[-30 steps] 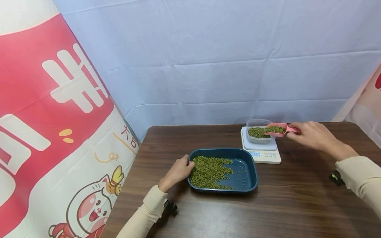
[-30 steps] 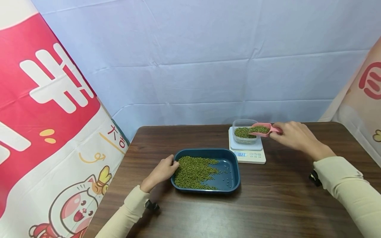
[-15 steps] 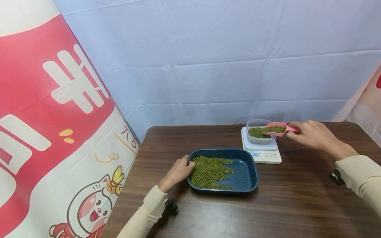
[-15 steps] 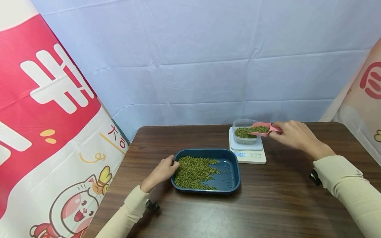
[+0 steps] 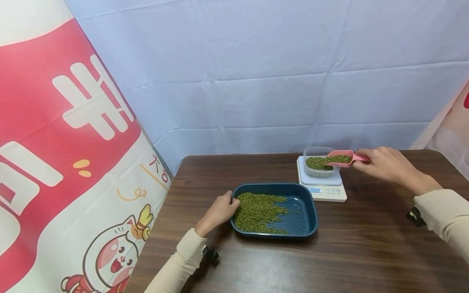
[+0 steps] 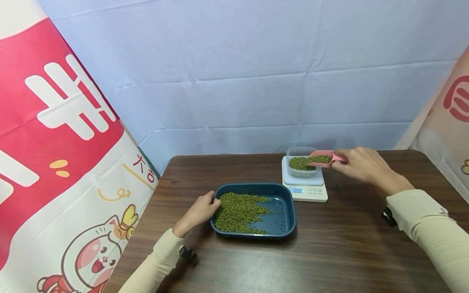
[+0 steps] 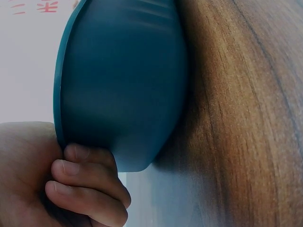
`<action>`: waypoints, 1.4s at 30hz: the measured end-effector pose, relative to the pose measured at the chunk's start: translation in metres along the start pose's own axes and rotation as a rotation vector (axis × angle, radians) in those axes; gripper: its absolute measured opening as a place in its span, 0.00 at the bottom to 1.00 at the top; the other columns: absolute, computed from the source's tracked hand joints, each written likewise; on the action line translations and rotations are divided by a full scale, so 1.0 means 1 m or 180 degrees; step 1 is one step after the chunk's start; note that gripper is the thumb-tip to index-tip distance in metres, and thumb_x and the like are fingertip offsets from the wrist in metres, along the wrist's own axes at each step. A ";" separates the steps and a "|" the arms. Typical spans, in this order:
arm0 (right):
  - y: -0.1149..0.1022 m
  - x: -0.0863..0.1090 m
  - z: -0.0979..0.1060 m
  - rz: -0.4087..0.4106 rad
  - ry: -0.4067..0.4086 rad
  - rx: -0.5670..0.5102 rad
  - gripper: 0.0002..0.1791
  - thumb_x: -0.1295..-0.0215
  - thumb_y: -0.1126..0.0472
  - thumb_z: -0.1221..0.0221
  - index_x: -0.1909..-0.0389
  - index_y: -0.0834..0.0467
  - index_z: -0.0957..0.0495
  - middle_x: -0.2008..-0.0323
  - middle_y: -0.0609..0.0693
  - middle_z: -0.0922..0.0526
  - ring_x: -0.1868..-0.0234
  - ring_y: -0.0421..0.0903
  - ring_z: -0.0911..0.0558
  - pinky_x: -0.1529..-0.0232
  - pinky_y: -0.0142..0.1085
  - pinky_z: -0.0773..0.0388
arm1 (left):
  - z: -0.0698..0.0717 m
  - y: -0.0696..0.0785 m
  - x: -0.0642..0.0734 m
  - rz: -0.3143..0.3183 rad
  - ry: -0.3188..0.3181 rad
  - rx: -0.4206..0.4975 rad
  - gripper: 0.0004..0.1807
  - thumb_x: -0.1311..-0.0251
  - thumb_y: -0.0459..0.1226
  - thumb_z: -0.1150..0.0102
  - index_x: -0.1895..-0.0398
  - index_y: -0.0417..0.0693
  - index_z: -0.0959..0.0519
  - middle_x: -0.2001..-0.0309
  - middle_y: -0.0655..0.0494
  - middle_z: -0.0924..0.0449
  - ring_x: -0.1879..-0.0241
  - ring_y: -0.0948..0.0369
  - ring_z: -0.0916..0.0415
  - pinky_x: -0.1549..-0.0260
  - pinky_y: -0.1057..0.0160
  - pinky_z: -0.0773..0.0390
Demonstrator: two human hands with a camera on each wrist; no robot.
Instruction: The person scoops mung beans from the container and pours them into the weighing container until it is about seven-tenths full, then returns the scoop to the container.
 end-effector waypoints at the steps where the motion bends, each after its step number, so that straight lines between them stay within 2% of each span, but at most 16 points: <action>1: 0.000 0.000 0.001 0.0004 0.0000 -0.0008 0.07 0.32 0.53 0.38 0.63 0.53 0.21 0.82 0.43 0.37 0.78 0.43 0.36 0.76 0.38 0.43 | 0.000 0.000 0.000 0.0000 0.0001 -0.0001 0.13 0.20 0.41 0.57 0.65 0.47 0.34 0.76 0.57 0.39 0.79 0.61 0.44 0.76 0.62 0.38; 17: -0.001 -0.003 0.006 0.0056 -0.0044 0.0041 0.10 0.31 0.53 0.38 0.70 0.50 0.27 0.82 0.43 0.40 0.78 0.43 0.36 0.76 0.38 0.44 | -0.001 0.000 0.001 0.0018 -0.0006 0.0009 0.12 0.20 0.42 0.56 0.65 0.47 0.34 0.75 0.58 0.39 0.79 0.61 0.44 0.75 0.62 0.38; 27: -0.001 -0.005 0.006 -0.0009 -0.0166 0.0059 0.09 0.30 0.52 0.39 0.66 0.52 0.24 0.82 0.43 0.40 0.78 0.43 0.36 0.76 0.39 0.43 | 0.000 0.001 0.001 0.0017 -0.0012 0.0026 0.12 0.20 0.41 0.57 0.65 0.46 0.34 0.76 0.57 0.39 0.79 0.61 0.44 0.76 0.62 0.38; 34: -0.002 -0.009 0.006 0.0132 -0.0135 0.0106 0.10 0.31 0.52 0.38 0.68 0.52 0.24 0.81 0.42 0.41 0.78 0.42 0.38 0.75 0.38 0.44 | 0.000 0.001 0.000 0.0019 0.0008 0.0009 0.12 0.20 0.41 0.57 0.65 0.47 0.34 0.76 0.57 0.39 0.79 0.61 0.44 0.76 0.62 0.38; 42: -0.005 -0.012 0.008 0.0104 -0.0159 0.0078 0.08 0.31 0.54 0.38 0.65 0.53 0.22 0.82 0.42 0.39 0.79 0.41 0.38 0.75 0.38 0.45 | 0.000 0.002 0.000 0.0031 0.0017 0.0000 0.12 0.20 0.41 0.56 0.65 0.46 0.34 0.75 0.57 0.39 0.78 0.61 0.42 0.76 0.62 0.37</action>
Point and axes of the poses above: each hand's wrist, its own x-axis away from the middle knuckle, its own z-axis out of the back of the hand, y = z × x, the point moved 3 cm from there along -x, towards the middle knuckle
